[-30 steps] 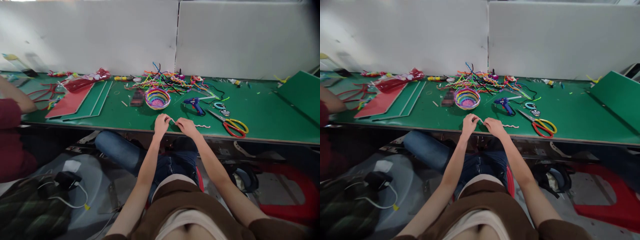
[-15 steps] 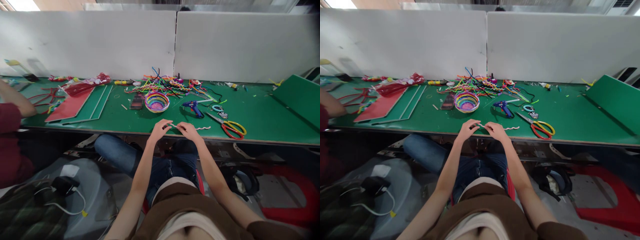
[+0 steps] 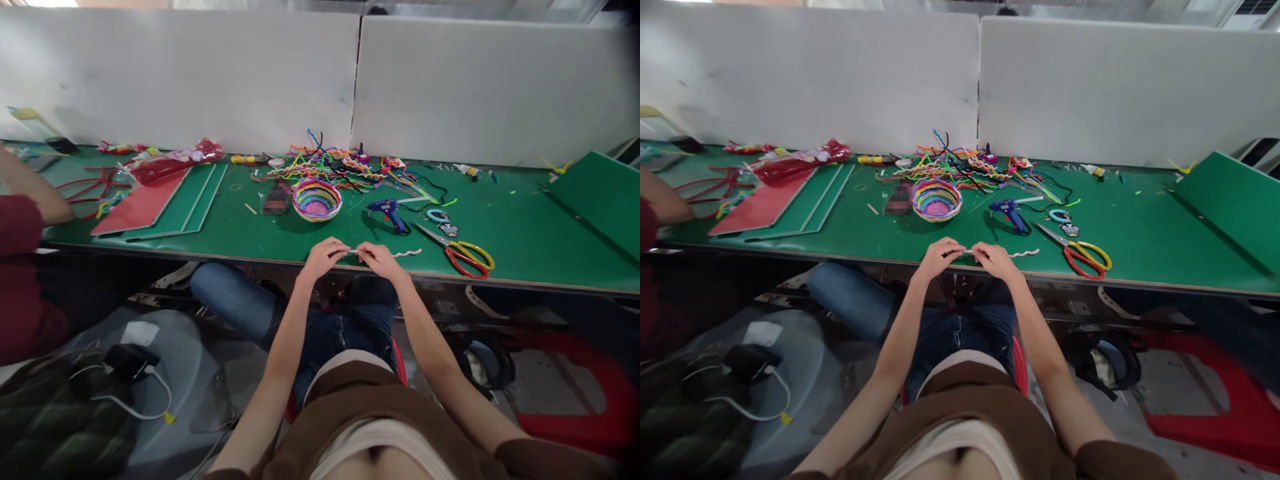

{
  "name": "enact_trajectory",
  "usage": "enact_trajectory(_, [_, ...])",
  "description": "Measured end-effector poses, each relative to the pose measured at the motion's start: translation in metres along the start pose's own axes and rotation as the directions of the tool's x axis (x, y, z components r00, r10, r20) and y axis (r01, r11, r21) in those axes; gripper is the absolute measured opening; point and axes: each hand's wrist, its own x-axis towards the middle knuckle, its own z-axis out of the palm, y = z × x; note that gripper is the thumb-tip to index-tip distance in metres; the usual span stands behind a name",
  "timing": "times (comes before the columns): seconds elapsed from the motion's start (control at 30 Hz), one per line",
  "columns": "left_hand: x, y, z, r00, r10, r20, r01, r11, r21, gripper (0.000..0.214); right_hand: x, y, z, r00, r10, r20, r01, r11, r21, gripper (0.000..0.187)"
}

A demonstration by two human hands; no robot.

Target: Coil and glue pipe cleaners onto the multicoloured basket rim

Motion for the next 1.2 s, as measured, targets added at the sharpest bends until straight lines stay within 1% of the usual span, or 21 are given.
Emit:
enact_trajectory(0.1, [-0.001, 0.000, 0.001, 1.000, -0.019, 0.009, 0.019, 1.000, 0.002, 0.015, -0.001, 0.000, 0.000, 1.000, -0.026, 0.010, 0.026, 0.999, -0.022, 0.027])
enact_trajectory(0.23, [-0.001, 0.006, -0.001, 0.997, -0.071, -0.011, 0.071, 0.997, -0.008, 0.017, 0.000, 0.002, 0.000, 0.997, -0.078, -0.015, 0.076, 0.992, -0.102, 0.023])
enact_trajectory(0.37, [0.001, 0.013, -0.003, 0.981, -0.191, -0.041, 0.189, 0.980, -0.058, 0.014, 0.006, 0.001, -0.005, 0.989, -0.149, 0.002, 0.146, 0.967, -0.208, 0.023])
enact_trajectory(0.43, [0.005, 0.013, -0.006, 0.958, -0.283, -0.036, 0.277, 0.953, -0.121, 0.015, 0.013, -0.002, -0.012, 0.978, -0.205, 0.042, 0.207, 0.927, -0.313, 0.025])
enact_trajectory(0.5, [0.011, 0.013, -0.010, 0.927, -0.374, 0.012, 0.368, 0.905, -0.214, 0.019, 0.019, -0.006, -0.021, 0.947, -0.301, 0.111, 0.317, 0.835, -0.449, 0.028])
enact_trajectory(0.53, [0.014, 0.013, -0.013, 0.910, -0.410, 0.057, 0.409, 0.872, -0.269, 0.022, 0.023, -0.009, -0.027, 0.921, -0.358, 0.153, 0.385, 0.774, -0.503, 0.029])
enact_trajectory(0.6, [0.019, 0.018, -0.018, 0.875, -0.453, 0.171, 0.483, 0.786, -0.386, 0.028, 0.028, -0.015, -0.040, 0.857, -0.468, 0.217, 0.502, 0.659, -0.560, 0.029])
enact_trajectory(0.67, [0.018, 0.030, -0.021, 0.838, -0.461, 0.291, 0.545, 0.684, -0.485, 0.035, 0.032, -0.022, -0.054, 0.786, -0.558, 0.265, 0.591, 0.554, -0.586, 0.028])
enact_trajectory(0.73, [0.010, 0.049, -0.019, 0.813, -0.449, 0.370, 0.580, 0.583, -0.569, 0.042, 0.035, -0.030, -0.065, 0.710, -0.630, 0.315, 0.665, 0.452, -0.595, 0.026])
enact_trajectory(0.8, [-0.004, 0.075, -0.013, 0.808, -0.436, 0.396, 0.582, 0.493, -0.647, 0.047, 0.038, -0.041, -0.071, 0.637, -0.673, 0.375, 0.737, 0.389, -0.554, 0.024])
enact_trajectory(0.83, [-0.012, 0.090, -0.007, 0.810, -0.435, 0.393, 0.574, 0.454, -0.681, 0.049, 0.039, -0.047, -0.072, 0.611, -0.681, 0.404, 0.767, 0.382, -0.515, 0.023])
enact_trajectory(0.87, [-0.020, 0.106, -0.001, 0.814, -0.434, 0.386, 0.562, 0.419, -0.713, 0.051, 0.041, -0.053, -0.072, 0.593, -0.683, 0.426, 0.790, 0.393, -0.470, 0.022])
enact_trajectory(0.9, [-0.027, 0.122, 0.006, 0.818, -0.441, 0.370, 0.540, 0.363, -0.760, 0.052, 0.042, -0.060, -0.071, 0.583, -0.680, 0.445, 0.807, 0.417, -0.419, 0.021])
enact_trajectory(0.93, [-0.034, 0.138, 0.014, 0.813, -0.465, 0.351, 0.478, 0.189, -0.858, 0.053, 0.043, -0.067, -0.069, 0.576, -0.676, 0.459, 0.816, 0.446, -0.367, 0.021])
enact_trajectory(0.97, [-0.040, 0.154, 0.022, 0.803, -0.489, 0.341, 0.408, 0.035, -0.912, 0.052, 0.044, -0.074, -0.067, 0.572, -0.671, 0.471, 0.820, 0.475, -0.319, 0.021])
enact_trajectory(1.0, [-0.045, 0.168, 0.029, 0.788, -0.512, 0.342, 0.352, -0.081, -0.932, 0.052, 0.044, -0.081, -0.065, 0.567, -0.669, 0.480, 0.822, 0.498, -0.278, 0.022])
enact_trajectory(1.03, [-0.049, 0.181, 0.035, 0.769, -0.525, 0.364, 0.327, -0.167, -0.930, 0.053, 0.044, -0.087, -0.063, 0.562, -0.670, 0.485, 0.823, 0.512, -0.246, 0.023])
enact_trajectory(1.07, [-0.052, 0.191, 0.039, 0.753, -0.534, 0.385, 0.311, -0.227, -0.923, 0.056, 0.043, -0.092, -0.063, 0.553, -0.679, 0.483, 0.828, 0.516, -0.221, 0.023])
enact_trajectory(1.1, [-0.053, 0.199, 0.041, 0.745, -0.525, 0.411, 0.317, -0.263, -0.911, 0.059, 0.042, -0.096, -0.063, 0.546, -0.693, 0.470, 0.832, 0.513, -0.211, 0.022])
enact_trajectory(1.13, [-0.054, 0.203, 0.041, 0.747, -0.524, 0.409, 0.315, -0.262, -0.912, 0.062, 0.041, -0.099, -0.065, 0.542, -0.713, 0.444, 0.837, 0.504, -0.213, 0.021])
enact_trajectory(1.2, [-0.051, 0.201, 0.033, 0.773, -0.483, 0.411, 0.350, -0.216, -0.912, 0.063, 0.039, -0.101, -0.071, 0.543, -0.755, 0.369, 0.840, 0.479, -0.256, 0.017])
